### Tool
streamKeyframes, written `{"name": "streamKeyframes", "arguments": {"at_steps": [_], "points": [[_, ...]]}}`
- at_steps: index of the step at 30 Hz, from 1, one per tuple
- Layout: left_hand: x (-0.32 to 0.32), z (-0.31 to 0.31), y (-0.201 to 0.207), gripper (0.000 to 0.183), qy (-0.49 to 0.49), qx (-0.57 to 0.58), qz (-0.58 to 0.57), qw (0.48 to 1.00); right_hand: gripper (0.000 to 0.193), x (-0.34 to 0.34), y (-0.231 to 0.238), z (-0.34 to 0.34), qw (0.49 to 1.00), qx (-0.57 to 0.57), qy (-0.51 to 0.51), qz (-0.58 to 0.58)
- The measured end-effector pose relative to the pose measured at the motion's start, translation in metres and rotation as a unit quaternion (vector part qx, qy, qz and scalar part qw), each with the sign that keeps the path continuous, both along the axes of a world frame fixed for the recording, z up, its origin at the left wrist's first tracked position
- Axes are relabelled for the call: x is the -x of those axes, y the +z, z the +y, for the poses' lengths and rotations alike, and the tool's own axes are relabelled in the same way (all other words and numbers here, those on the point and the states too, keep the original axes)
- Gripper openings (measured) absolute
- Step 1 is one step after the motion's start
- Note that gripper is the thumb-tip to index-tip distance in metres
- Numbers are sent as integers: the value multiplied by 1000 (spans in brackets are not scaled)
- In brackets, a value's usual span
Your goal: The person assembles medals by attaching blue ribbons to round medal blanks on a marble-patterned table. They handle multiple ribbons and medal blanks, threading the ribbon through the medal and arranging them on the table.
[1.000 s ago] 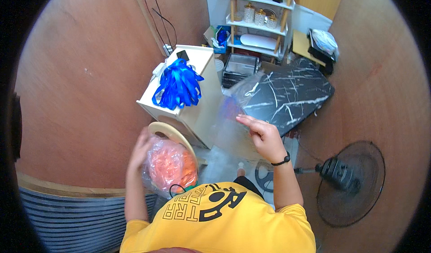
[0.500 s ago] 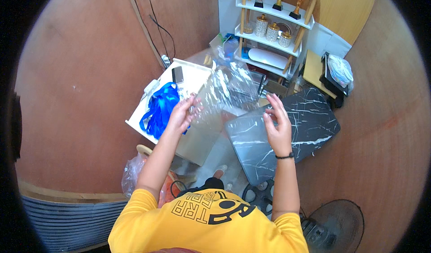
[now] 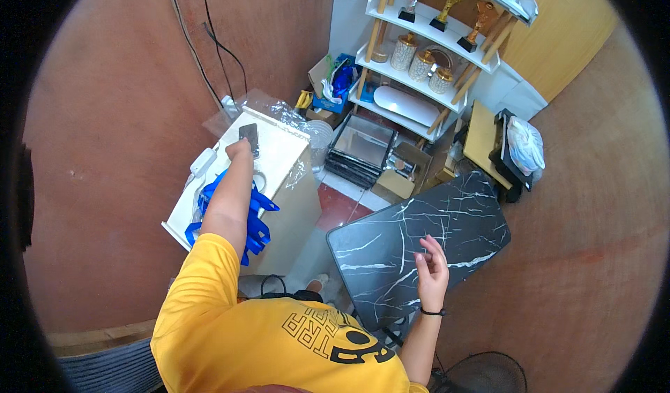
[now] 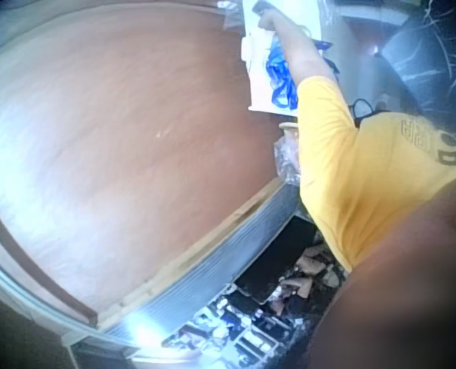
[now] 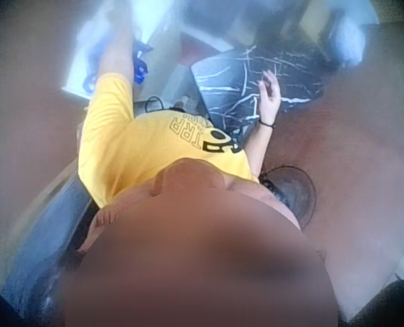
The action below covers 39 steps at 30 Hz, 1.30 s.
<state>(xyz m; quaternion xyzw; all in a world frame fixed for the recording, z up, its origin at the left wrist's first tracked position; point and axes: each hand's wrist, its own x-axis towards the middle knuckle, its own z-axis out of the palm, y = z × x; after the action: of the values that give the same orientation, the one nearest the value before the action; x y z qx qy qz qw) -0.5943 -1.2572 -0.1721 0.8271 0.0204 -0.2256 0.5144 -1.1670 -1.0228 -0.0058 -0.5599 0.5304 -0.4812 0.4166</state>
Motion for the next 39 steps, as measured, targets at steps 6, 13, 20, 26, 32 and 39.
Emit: {"name": "streamKeyframes", "arguments": {"at_steps": [6,13,20,26,32,39], "points": [[5,-24,6,47,80,33,10,996,30,-14,-11,-18,999,-30,9,-2],[104,29,124,36,-314,320,-5,894,30,-31,-7,-44,997,-39,46,41],[191,92,213,18,-701,290,103,644,75,-29,-34,-114,995,-33,68,-60],[243,115,183,7,-826,270,25,494,104,32,-43,-96,958,-111,132,-228],[290,150,111,9,-852,253,-30,457,19,95,-82,-10,982,-70,103,-141],[333,217,-9,14,-842,88,-150,511,19,113,-189,98,989,-64,-54,122]]}}
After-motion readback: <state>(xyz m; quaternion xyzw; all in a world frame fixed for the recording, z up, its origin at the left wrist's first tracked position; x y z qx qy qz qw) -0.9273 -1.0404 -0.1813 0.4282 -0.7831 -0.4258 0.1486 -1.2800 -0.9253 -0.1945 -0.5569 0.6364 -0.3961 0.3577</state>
